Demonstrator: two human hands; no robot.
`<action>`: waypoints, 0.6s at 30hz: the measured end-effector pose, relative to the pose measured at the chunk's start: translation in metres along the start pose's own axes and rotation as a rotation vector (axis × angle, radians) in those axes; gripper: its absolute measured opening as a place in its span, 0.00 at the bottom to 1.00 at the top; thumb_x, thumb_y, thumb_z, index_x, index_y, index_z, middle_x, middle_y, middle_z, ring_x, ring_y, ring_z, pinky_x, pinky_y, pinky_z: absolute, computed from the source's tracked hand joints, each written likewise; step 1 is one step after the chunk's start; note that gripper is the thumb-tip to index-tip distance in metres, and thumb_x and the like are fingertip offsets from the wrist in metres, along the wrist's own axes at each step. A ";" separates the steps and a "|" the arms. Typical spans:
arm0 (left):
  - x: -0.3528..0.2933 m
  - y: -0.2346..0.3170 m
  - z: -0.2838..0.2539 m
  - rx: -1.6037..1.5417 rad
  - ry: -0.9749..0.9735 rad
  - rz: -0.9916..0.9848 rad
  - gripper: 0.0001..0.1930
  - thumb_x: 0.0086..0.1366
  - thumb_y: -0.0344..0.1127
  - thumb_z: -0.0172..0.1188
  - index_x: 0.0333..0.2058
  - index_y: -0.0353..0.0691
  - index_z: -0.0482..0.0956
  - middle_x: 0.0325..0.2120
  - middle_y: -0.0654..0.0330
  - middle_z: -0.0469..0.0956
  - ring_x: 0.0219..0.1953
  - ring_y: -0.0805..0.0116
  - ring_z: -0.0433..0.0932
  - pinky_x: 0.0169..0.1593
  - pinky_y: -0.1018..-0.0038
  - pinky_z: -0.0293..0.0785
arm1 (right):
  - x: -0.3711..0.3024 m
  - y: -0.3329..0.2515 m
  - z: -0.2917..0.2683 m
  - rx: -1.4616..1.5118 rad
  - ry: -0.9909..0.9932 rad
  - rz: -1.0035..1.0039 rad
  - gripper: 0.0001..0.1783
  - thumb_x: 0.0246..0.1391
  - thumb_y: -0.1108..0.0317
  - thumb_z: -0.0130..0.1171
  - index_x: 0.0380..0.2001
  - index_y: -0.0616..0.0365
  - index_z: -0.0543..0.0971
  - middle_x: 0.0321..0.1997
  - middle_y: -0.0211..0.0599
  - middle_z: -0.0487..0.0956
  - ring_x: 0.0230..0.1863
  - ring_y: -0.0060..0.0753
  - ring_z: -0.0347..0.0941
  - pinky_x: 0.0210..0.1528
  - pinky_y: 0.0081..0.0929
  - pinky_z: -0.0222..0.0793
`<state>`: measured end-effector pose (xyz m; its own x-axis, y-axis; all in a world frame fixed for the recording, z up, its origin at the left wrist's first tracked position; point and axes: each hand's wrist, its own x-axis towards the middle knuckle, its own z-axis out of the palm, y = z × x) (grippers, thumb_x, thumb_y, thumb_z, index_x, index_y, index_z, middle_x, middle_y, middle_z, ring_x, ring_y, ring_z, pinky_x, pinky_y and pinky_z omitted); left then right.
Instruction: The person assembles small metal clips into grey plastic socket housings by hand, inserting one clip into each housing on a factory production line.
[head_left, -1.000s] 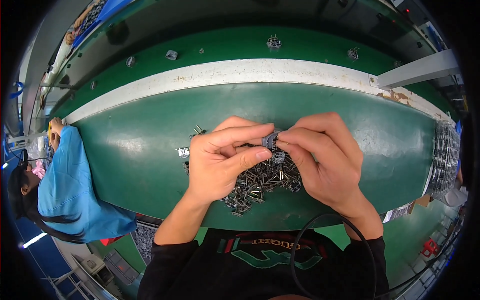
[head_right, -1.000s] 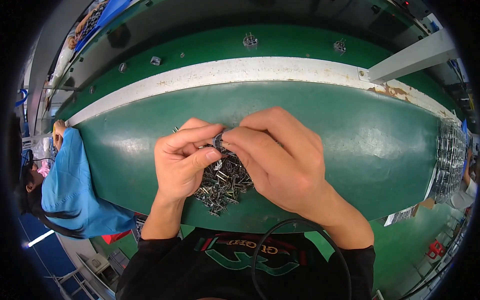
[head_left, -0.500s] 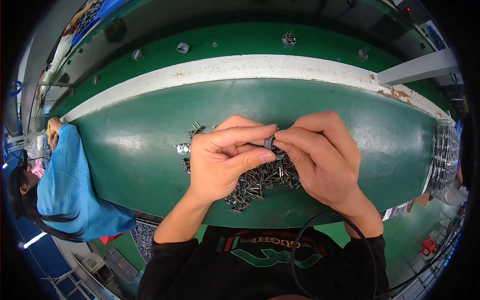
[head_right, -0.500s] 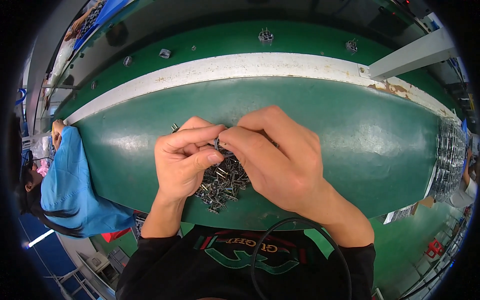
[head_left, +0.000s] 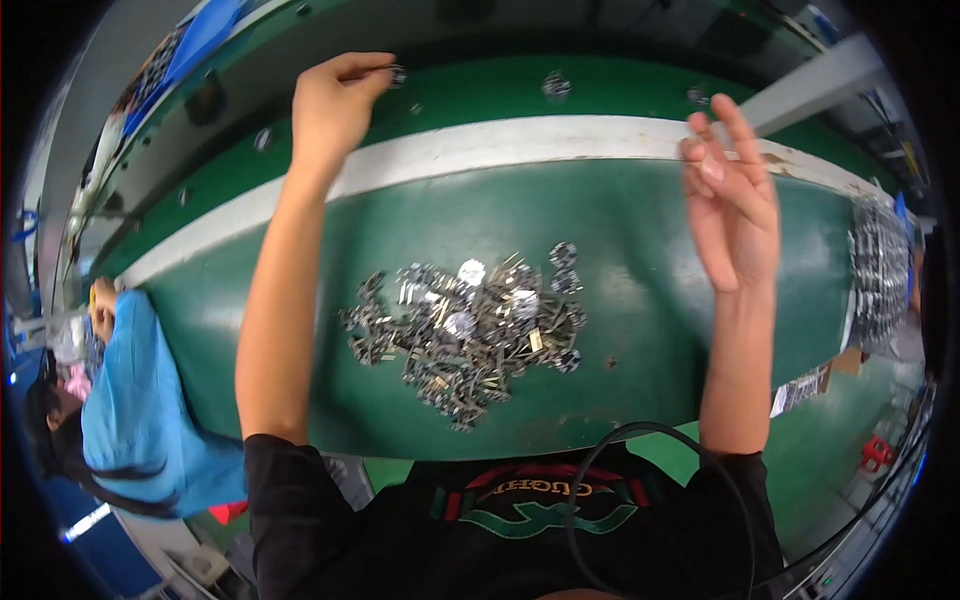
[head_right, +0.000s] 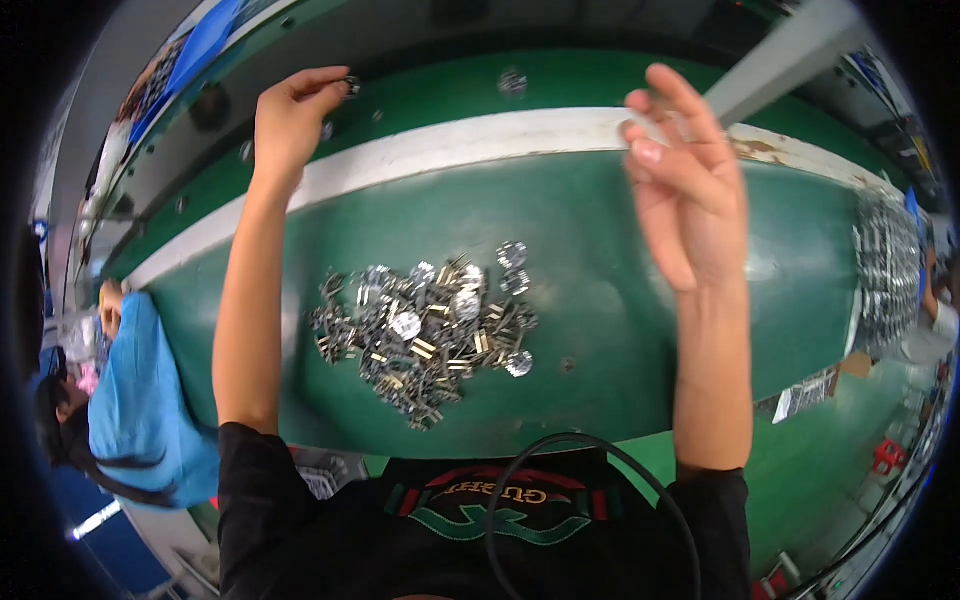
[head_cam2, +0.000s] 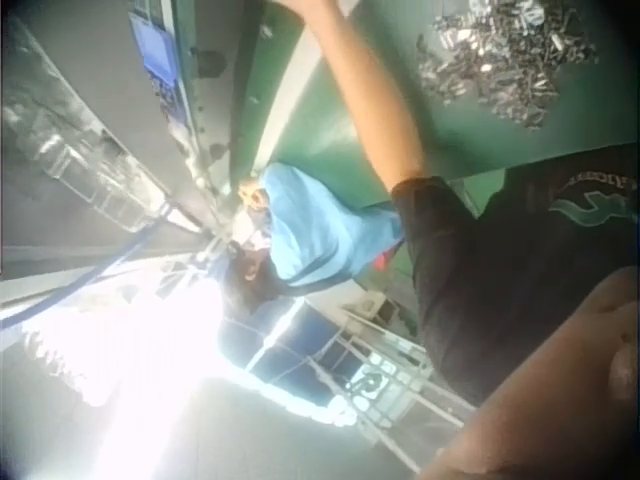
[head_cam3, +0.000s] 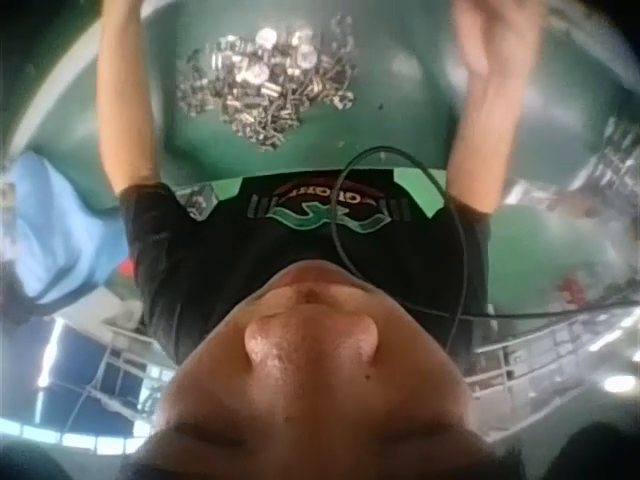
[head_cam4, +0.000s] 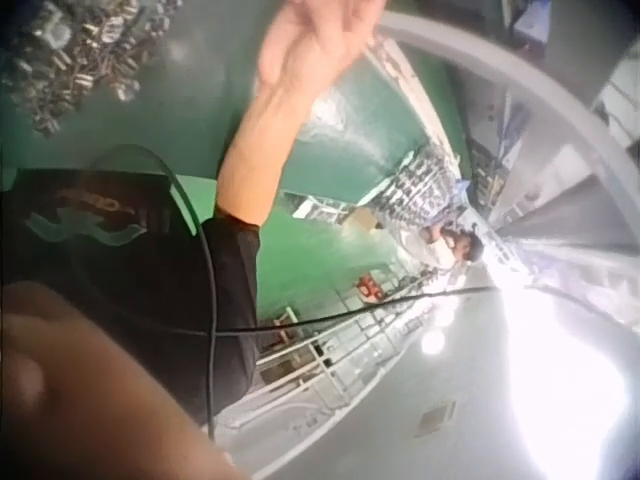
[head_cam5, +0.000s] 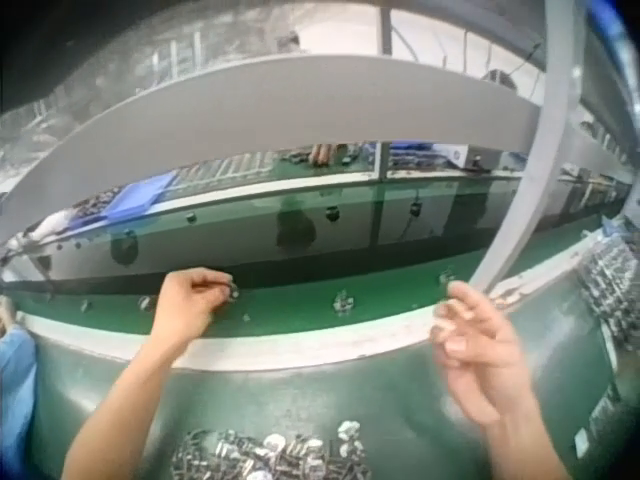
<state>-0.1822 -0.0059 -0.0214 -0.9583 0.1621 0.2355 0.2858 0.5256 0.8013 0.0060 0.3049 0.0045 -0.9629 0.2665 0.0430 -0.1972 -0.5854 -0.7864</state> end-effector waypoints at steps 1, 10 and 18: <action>0.022 -0.022 -0.001 0.106 0.045 0.009 0.13 0.59 0.36 0.65 0.41 0.39 0.87 0.35 0.55 0.86 0.38 0.65 0.84 0.45 0.72 0.76 | 0.003 0.005 -0.005 -0.006 0.002 -0.020 0.28 0.51 0.86 0.55 0.57 0.66 0.73 0.52 0.42 0.72 0.39 0.26 0.65 0.37 0.16 0.66; 0.065 -0.033 0.018 0.373 0.082 0.131 0.14 0.65 0.40 0.58 0.43 0.39 0.85 0.38 0.53 0.85 0.41 0.61 0.83 0.46 0.70 0.75 | 0.002 0.017 -0.020 0.730 -0.315 0.160 0.15 0.59 0.70 0.51 0.48 0.61 0.76 0.39 0.40 0.72 0.35 0.30 0.65 0.32 0.24 0.63; -0.112 0.142 0.044 -1.123 -0.753 -0.487 0.27 0.76 0.45 0.45 0.56 0.20 0.71 0.52 0.41 0.77 0.57 0.54 0.75 0.63 0.60 0.71 | -0.013 0.028 0.019 -0.308 -0.498 -0.363 0.09 0.53 0.74 0.58 0.36 0.68 0.78 0.33 0.40 0.73 0.30 0.30 0.67 0.35 0.29 0.66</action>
<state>-0.0344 0.0874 0.0420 -0.6245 0.7430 -0.2407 -0.5600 -0.2111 0.8011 0.0094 0.2704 -0.0063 -0.8305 -0.0222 0.5565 -0.5324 -0.2616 -0.8050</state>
